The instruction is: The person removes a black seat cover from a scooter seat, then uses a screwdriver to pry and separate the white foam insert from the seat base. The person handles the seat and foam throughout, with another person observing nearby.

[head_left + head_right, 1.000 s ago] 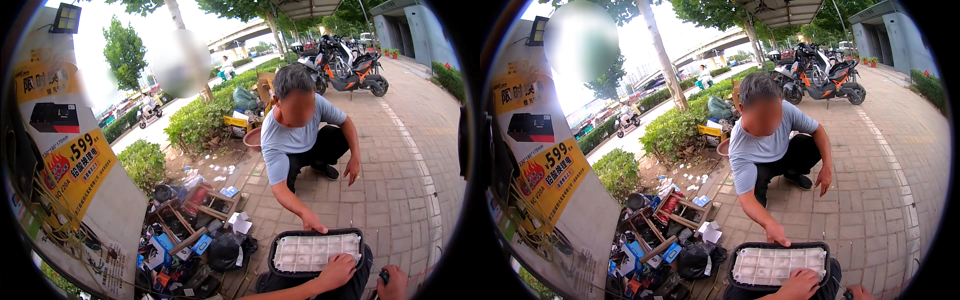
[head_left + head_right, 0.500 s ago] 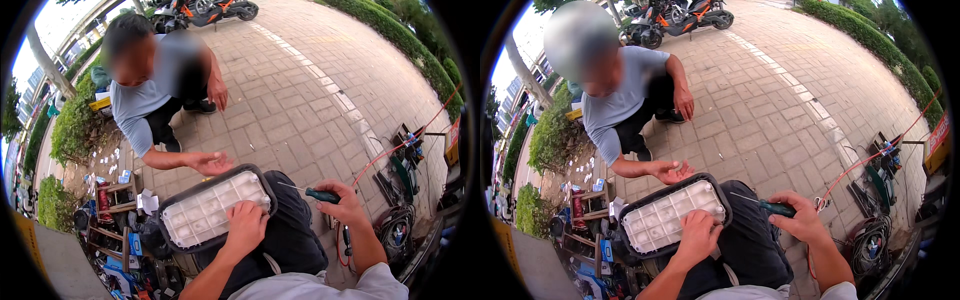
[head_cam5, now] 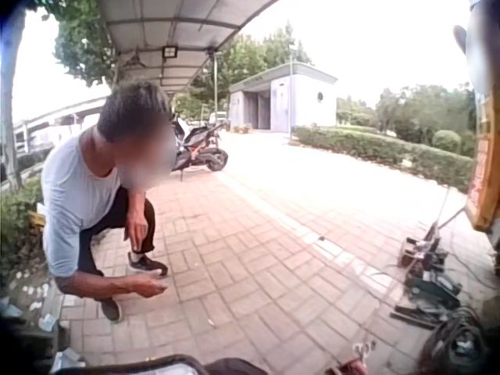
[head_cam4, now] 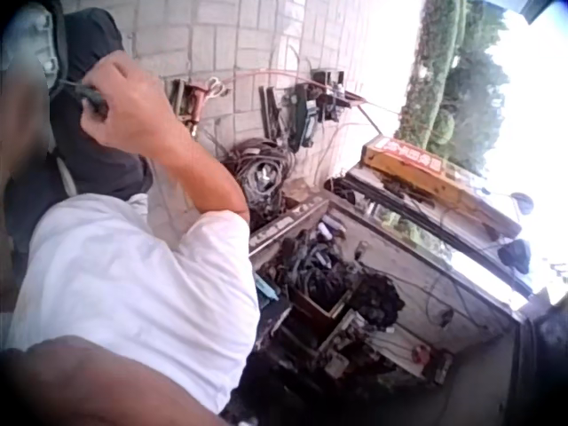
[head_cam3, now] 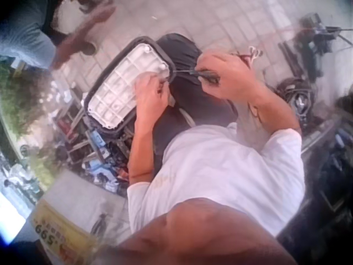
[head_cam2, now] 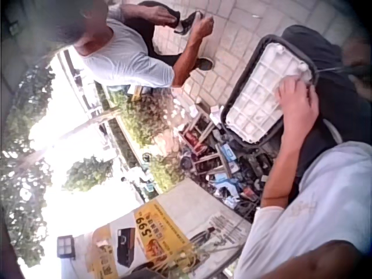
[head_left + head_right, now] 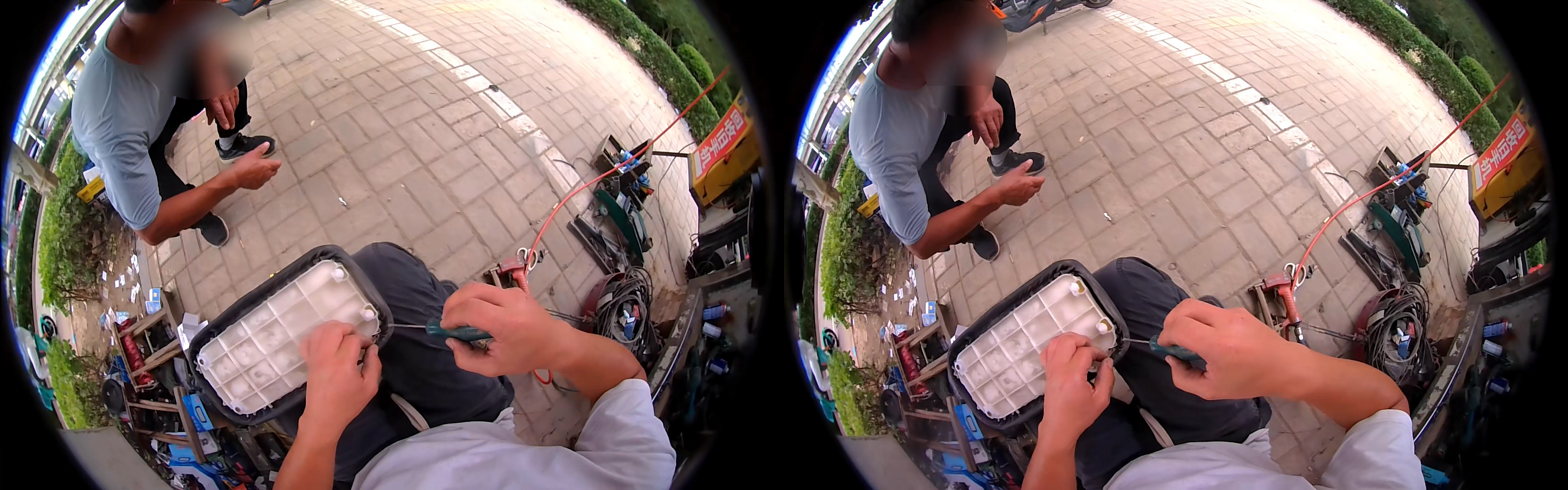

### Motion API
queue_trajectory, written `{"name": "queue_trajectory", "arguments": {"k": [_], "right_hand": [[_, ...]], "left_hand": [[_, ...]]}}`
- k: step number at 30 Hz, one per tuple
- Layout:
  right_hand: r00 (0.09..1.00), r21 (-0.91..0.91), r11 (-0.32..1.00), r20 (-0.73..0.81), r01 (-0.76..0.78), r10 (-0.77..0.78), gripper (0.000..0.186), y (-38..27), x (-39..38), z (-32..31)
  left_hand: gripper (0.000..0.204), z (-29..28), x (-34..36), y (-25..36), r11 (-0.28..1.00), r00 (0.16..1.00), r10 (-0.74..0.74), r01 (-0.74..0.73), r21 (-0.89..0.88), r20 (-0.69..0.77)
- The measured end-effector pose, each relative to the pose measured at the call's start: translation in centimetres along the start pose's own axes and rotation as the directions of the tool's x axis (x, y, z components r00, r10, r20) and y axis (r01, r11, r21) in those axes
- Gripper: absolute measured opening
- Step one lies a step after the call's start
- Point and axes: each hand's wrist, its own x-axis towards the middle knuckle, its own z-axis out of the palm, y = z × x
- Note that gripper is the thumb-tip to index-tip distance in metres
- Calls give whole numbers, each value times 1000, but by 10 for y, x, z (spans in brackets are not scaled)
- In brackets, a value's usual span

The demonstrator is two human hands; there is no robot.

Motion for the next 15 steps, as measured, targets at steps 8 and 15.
{"name": "queue_trajectory", "arguments": {"k": [8,15], "right_hand": [[973,-141,974,173,177,-152,26,1,22,7],[909,-236,930,377,282,-180,20,-15,43,4]], "left_hand": [[17,9,5,9,991,995,-70,77,105,-68],[17,10,3,3,998,995,-67,67,-14,-68]]}}
